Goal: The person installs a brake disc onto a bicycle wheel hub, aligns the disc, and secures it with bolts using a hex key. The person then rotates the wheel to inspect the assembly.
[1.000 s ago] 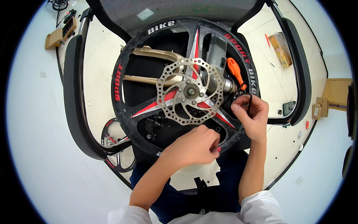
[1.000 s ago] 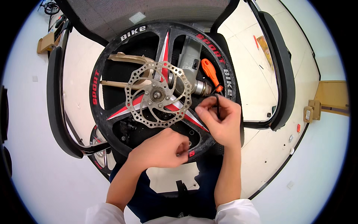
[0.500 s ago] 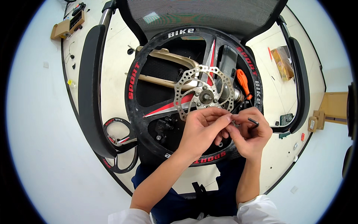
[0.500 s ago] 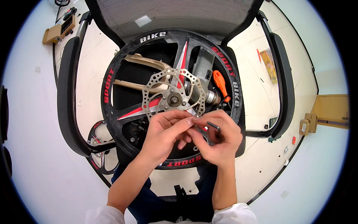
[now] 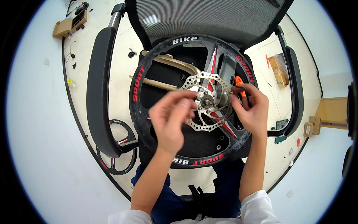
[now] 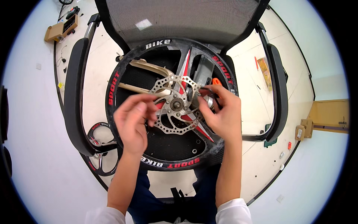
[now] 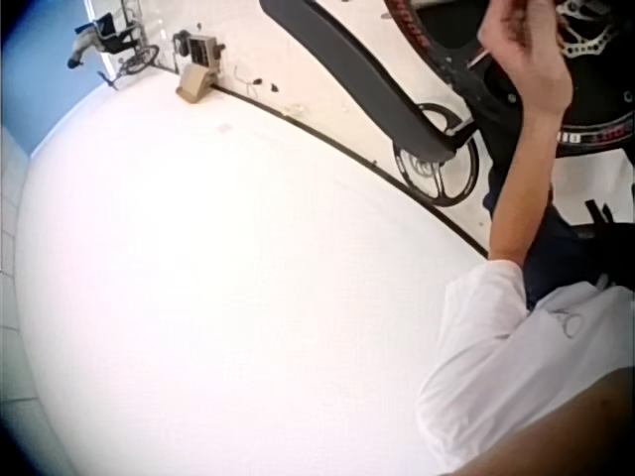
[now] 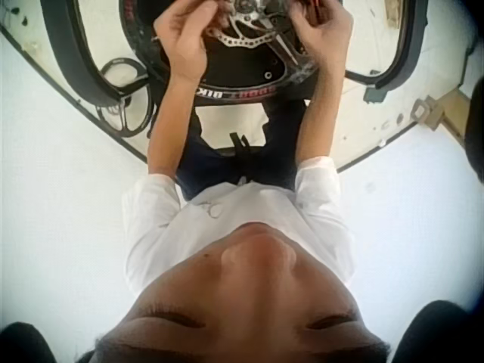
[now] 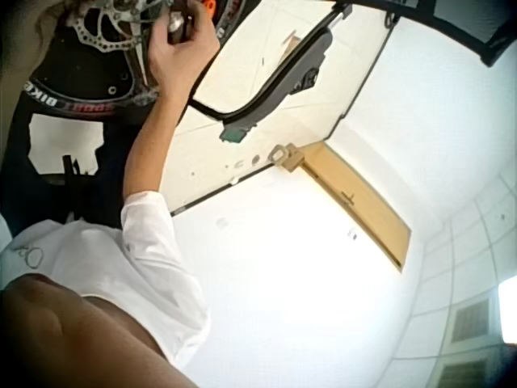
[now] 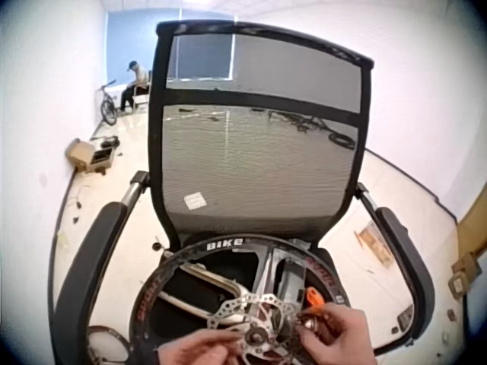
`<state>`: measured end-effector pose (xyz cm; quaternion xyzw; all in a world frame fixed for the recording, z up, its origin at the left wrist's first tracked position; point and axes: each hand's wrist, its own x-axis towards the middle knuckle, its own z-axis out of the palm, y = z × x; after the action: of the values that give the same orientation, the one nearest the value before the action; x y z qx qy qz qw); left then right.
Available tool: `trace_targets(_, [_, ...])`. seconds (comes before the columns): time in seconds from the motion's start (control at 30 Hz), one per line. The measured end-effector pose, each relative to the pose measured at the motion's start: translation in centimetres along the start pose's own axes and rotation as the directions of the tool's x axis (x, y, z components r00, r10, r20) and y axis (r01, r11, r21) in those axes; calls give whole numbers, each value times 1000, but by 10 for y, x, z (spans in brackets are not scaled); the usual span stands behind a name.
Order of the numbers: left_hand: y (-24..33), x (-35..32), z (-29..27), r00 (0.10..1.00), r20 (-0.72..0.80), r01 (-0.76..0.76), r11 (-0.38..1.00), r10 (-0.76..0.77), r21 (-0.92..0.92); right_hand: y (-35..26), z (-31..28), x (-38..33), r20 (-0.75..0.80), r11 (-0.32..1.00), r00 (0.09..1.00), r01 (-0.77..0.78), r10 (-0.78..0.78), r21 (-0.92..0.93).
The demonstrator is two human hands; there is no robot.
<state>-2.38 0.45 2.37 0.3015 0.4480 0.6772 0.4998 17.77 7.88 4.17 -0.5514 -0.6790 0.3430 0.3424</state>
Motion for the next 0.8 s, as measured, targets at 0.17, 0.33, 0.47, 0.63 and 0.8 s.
trace_targets(0.17, [-11, 14, -13, 982, -184, 54, 999, -53, 0, 12, 15, 4, 128, 979, 983, 151, -133, -139])
trace_targets(0.33, [-9, 12, -8, 987, -146, 64, 996, -72, -55, 8, 21, 5, 163, 947, 963, 246, -215, -206])
trace_targets(0.47, [-12, 12, -9, 989, -134, 41, 993, -57, -114, 6, 23, 4, 149, 948, 965, 243, -215, -206])
trace_targets(0.63, [-11, 15, -9, 989, -139, 31, 993, -47, -115, 8, 24, 5, 158, 949, 962, 252, -224, -188])
trace_targets(0.8, [-12, 15, -10, 990, -133, 28, 992, -45, -123, 7, 26, 4, 158, 951, 964, 242, -214, -191])
